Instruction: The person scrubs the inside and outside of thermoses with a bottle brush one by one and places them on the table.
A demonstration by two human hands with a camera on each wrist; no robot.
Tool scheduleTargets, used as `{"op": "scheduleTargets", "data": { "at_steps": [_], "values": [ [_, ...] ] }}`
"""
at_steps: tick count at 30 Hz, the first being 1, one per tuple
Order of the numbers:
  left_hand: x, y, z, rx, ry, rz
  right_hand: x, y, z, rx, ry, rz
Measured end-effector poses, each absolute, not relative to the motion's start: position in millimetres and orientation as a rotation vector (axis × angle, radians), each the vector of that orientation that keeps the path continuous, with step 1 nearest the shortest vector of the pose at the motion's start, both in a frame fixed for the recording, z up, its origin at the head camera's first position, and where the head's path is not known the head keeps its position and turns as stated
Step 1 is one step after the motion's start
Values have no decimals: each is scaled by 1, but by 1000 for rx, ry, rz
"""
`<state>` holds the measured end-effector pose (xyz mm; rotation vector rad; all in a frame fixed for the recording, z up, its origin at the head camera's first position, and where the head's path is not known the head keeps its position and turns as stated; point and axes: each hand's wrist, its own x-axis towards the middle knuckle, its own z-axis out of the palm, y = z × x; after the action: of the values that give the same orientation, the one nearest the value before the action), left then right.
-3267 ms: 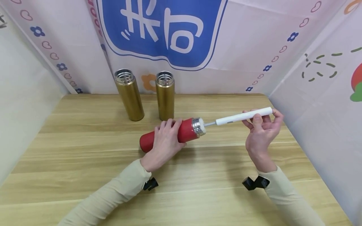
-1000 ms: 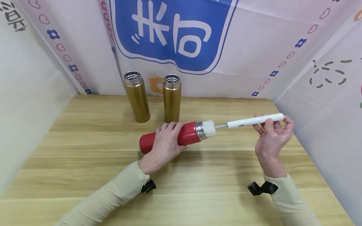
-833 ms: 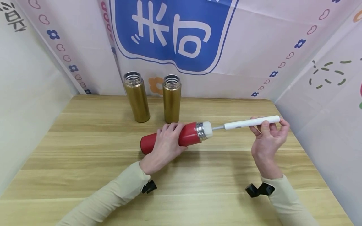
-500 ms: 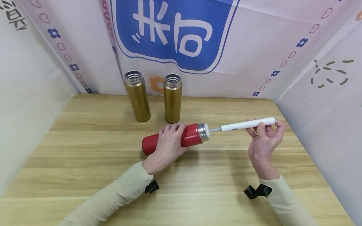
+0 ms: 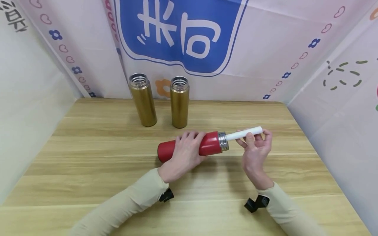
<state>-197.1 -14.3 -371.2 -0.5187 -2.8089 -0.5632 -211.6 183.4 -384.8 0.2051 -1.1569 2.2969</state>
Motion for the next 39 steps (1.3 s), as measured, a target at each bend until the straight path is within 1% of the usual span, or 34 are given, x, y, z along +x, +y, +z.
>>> {"op": "scheduleTargets", "data": {
  "at_steps": [6, 14, 18, 24, 33, 39],
  "values": [
    [-198, -7, -372, -501, -2813, -564, -211, 169, -392, 219, -1230, 2295],
    [-198, -6, -371, -538, -2794, -561, -213, 171, -389, 169, -1249, 2288],
    [-200, -10, -373, -511, -2847, -571, -215, 181, -384, 114, -1205, 2276],
    [-205, -22, -375, -397, -2891, -526, -221, 204, -376, 58, -1017, 2273],
    [-200, -31, -367, -390, -2906, -526, -224, 225, -361, 61, -908, 2281],
    [-200, -32, -367, -409, -2907, -542, -224, 242, -355, 4, -891, 2292]
  ]
}}
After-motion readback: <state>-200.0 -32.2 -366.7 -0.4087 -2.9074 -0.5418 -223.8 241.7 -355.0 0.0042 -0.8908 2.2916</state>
